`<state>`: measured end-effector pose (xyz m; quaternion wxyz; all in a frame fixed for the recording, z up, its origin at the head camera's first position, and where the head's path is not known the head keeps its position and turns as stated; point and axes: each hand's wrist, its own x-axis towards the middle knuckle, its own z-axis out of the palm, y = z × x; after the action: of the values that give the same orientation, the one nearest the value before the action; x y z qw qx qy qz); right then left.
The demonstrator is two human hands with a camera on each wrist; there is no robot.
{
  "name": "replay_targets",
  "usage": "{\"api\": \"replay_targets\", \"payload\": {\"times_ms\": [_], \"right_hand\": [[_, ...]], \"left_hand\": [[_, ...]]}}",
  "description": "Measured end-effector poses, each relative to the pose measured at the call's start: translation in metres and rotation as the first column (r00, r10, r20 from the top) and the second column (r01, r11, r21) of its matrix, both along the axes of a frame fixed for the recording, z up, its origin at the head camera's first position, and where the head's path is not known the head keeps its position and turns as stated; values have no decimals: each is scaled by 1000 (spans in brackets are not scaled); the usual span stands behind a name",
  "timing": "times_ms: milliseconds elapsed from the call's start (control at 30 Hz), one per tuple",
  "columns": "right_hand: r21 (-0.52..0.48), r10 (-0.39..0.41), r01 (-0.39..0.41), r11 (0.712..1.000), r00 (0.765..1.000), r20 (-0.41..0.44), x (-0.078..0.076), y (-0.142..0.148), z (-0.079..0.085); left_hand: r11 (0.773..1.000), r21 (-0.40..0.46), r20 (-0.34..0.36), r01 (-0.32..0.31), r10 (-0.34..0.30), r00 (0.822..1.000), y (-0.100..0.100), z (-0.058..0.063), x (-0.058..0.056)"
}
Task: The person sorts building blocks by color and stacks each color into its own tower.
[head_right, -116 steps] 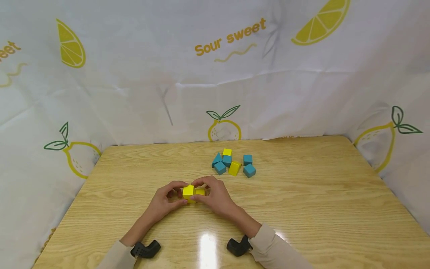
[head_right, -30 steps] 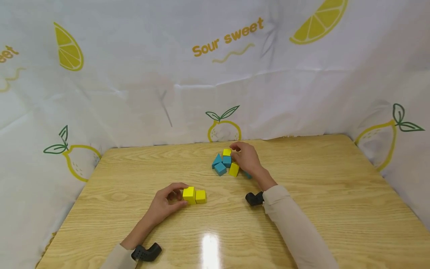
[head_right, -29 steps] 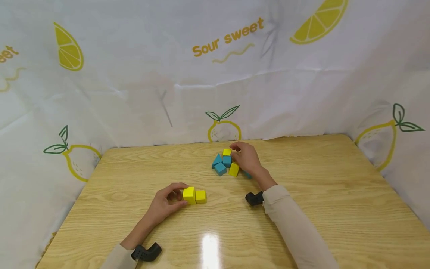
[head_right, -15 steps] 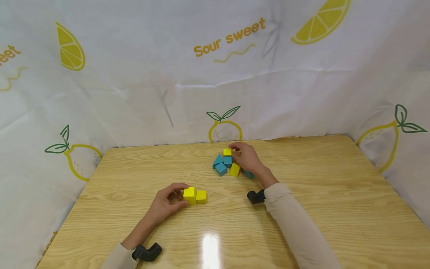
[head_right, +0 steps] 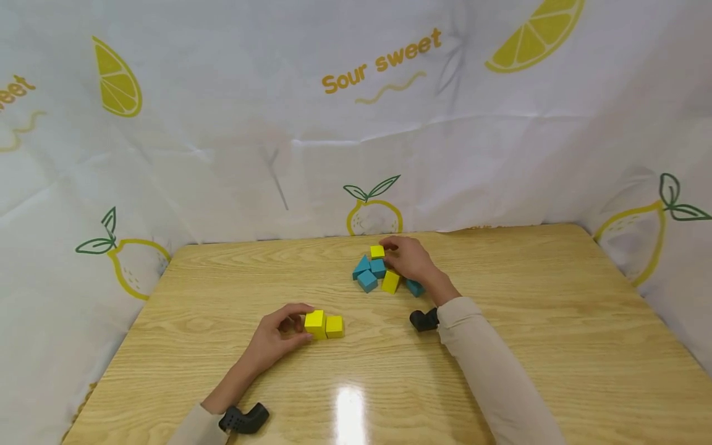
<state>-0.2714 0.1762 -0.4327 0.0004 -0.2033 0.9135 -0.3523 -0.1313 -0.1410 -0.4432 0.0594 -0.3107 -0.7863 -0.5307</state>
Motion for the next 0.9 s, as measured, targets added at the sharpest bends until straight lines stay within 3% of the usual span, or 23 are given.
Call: {"api": "replay_targets", "payload": {"times_ms": [500,900], "right_hand": [[-15,-9,9,1000,999,48,2,3,3],[-90,-1,1,996,1000,-2,6,7,7]], "left_hand": [[1000,3,-11,-2,2,1000,2,1,1],[1000,-6,-13,-6,6,1000,1,1,1]]}}
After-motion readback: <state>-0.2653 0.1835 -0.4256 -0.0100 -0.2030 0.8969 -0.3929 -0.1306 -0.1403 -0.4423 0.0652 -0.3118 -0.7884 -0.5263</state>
